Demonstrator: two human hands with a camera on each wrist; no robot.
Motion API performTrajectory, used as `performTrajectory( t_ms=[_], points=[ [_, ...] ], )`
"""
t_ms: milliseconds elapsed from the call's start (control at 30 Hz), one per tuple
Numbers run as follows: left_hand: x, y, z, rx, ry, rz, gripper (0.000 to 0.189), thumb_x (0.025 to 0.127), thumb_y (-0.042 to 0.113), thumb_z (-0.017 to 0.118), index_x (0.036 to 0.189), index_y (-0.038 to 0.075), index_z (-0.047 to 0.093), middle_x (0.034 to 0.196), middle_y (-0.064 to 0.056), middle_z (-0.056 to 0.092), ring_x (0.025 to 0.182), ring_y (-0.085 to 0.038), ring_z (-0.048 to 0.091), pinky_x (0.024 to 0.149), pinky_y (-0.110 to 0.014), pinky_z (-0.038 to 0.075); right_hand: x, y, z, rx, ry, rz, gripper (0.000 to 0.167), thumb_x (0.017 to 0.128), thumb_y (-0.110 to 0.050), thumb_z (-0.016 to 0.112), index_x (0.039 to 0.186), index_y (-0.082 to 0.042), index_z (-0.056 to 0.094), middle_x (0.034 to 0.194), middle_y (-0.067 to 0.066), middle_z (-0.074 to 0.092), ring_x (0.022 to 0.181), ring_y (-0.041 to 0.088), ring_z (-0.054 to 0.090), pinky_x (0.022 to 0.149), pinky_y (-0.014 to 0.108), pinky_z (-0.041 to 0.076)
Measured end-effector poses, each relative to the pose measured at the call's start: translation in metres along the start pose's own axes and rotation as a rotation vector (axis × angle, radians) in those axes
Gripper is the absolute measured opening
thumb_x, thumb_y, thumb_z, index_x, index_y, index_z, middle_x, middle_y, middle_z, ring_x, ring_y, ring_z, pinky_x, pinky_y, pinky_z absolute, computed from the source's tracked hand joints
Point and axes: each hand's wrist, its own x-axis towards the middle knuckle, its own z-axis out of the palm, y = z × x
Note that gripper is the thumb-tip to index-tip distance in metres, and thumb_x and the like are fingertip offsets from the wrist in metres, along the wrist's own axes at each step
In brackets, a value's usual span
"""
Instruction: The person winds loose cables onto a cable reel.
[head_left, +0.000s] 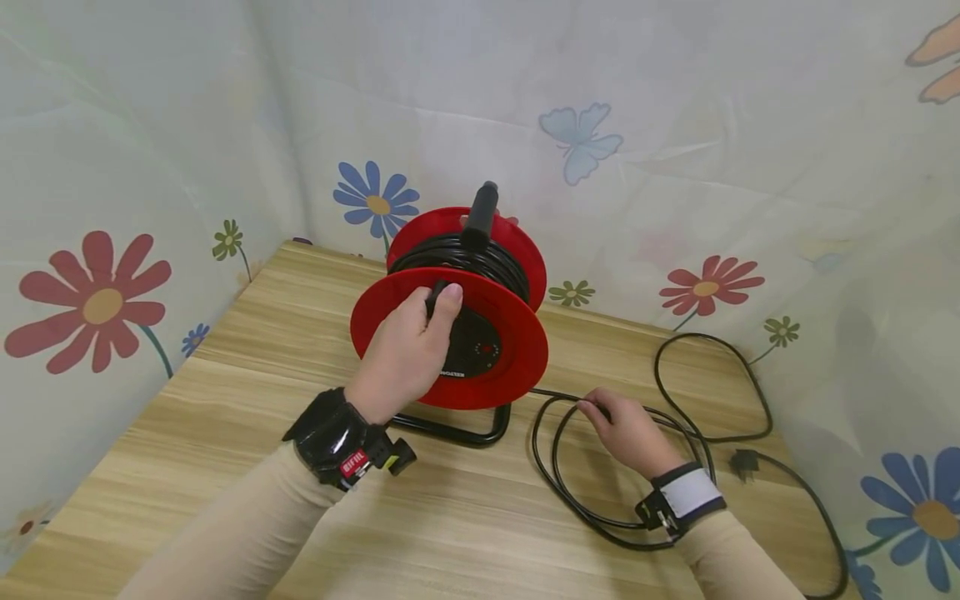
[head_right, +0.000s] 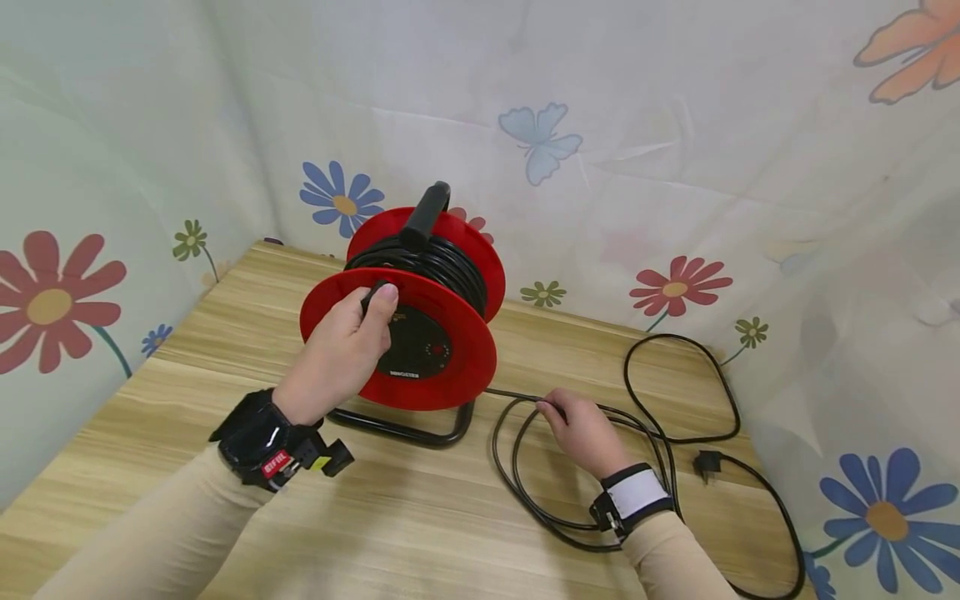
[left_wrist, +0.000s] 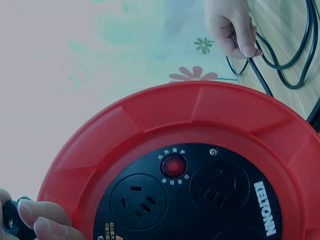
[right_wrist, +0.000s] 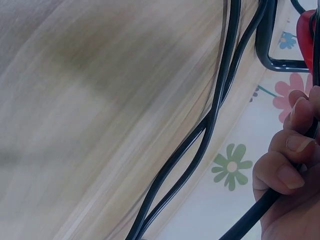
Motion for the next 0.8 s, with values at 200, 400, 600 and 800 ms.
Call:
performTrajectory(
  t_ms=[200,400,600,800],
  points=[
    [0.001,0.0,0.006,-0.001,0.003,0.026,0.046,0.1,0.053,0.037,0.088,0.01,0.045,0.065,-0.008,0.044,0.057,-0.022,0.046,0.053,-0.034,0.035,0.001,-0.004,0.002,0.012,-0.007,-0.002,0.016,0.099,-0.022,0.057,0.098,-0.01,0.067,0.076,0.0,0.06,0.063,0.013,0.049,0.058,0.033,0.04],
    [0.002,0.0,0.007,-0.028,-0.006,0.039,0.041,0.102,0.048,0.039,0.087,0.01,0.045,0.064,-0.008,0.045,0.056,-0.022,0.047,0.052,-0.034,0.035,0.0,-0.004,0.003,0.011,-0.001,-0.019,0.016,0.099,-0.023,0.057,0.097,-0.01,0.067,0.074,-0.001,0.058,0.061,0.012,0.047,0.056,0.031,0.04],
    [0.002,-0.001,0.008,-0.046,-0.013,0.042,0.04,0.102,0.047,0.04,0.087,0.01,0.045,0.064,-0.008,0.047,0.057,-0.023,0.049,0.053,-0.034,0.036,-0.015,0.005,-0.008,0.022,-0.039,0.042,0.022,0.099,-0.03,0.055,0.099,-0.012,0.067,0.078,-0.001,0.06,0.063,0.012,0.048,0.058,0.032,0.04],
    [0.002,-0.001,0.008,-0.05,-0.012,0.038,0.039,0.102,0.047,0.04,0.089,0.01,0.044,0.065,-0.008,0.048,0.058,-0.023,0.05,0.054,-0.035,0.037,-0.042,0.025,-0.035,0.064,-0.126,0.21,0.028,0.1,-0.035,0.053,0.09,-0.01,0.059,0.067,0.0,0.043,0.053,0.014,0.039,0.049,0.03,0.034]
  ],
)
